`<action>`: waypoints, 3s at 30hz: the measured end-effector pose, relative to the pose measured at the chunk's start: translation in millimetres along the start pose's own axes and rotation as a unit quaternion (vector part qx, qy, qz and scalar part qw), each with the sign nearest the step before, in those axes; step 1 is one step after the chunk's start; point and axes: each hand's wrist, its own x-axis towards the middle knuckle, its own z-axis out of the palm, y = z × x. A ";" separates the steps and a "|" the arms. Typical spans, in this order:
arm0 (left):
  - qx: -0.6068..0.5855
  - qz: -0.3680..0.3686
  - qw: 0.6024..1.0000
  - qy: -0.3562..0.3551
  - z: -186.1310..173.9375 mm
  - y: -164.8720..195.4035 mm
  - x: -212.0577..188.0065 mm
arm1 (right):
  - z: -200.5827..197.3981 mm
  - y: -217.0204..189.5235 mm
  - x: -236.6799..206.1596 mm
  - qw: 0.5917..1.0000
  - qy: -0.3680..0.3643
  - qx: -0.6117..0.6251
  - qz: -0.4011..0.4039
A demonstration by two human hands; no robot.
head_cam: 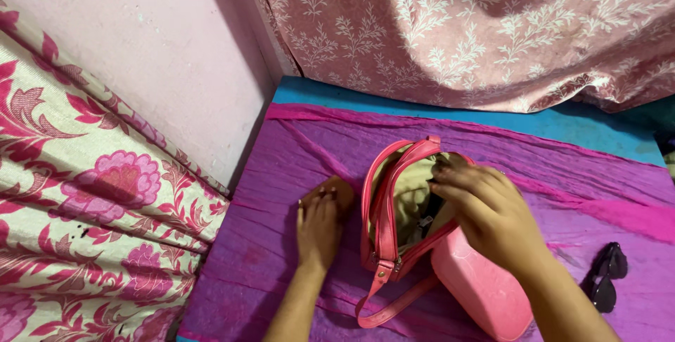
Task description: The person packs a pink sling bag on a bed. They open a red pouch, place small items inside, then put the pouch, wallet, charger and cable, sunglasses, bottle, and small containers into the bag one at a time and zip it closed.
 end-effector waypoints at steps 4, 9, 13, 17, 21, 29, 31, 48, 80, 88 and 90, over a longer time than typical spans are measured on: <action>-0.048 -0.058 0.997 -0.033 -17.4 28.1 4.5 | 11.9 1.0 61.4 0.988 -0.121 0.031 -0.091; -0.423 -0.090 0.899 0.070 -72.5 74.9 22.2 | 22.8 25.0 55.6 0.960 -0.235 0.119 -0.096; -0.361 -0.097 0.927 0.013 -103.7 107.4 42.0 | 19.2 47.7 10.2 0.956 -0.212 0.189 -0.069; -0.373 -0.143 0.915 -0.045 -123.4 105.1 49.1 | 3.7 59.4 -29.7 0.949 -0.205 0.238 0.011; -0.383 -0.088 0.919 -0.024 -132.2 114.6 42.9 | -5.2 53.7 -37.0 0.914 -0.228 0.260 0.210; -0.386 -0.081 0.918 -0.049 -135.7 126.0 36.0 | 10.7 34.5 4.8 0.947 -0.309 0.024 0.079; -0.406 -0.104 0.905 -0.070 -130.6 129.4 27.9 | 23.1 33.2 11.1 0.942 -0.336 0.003 0.019; -0.492 -0.100 0.865 0.001 -74.7 130.8 -24.6 | -10.0 18.9 1.7 0.952 -0.234 -0.131 0.147; -0.417 -0.082 0.904 0.048 -111.1 137.8 -19.9 | -43.5 -16.5 -38.7 0.975 -0.047 0.067 0.205; -0.174 -0.034 0.982 -0.063 -131.4 148.3 -13.8 | -24.0 19.6 -23.9 0.893 -0.345 -0.065 0.281; -0.176 -0.019 0.983 -0.048 -135.6 148.7 -11.7 | -23.0 22.4 -22.1 0.917 -0.254 0.106 0.289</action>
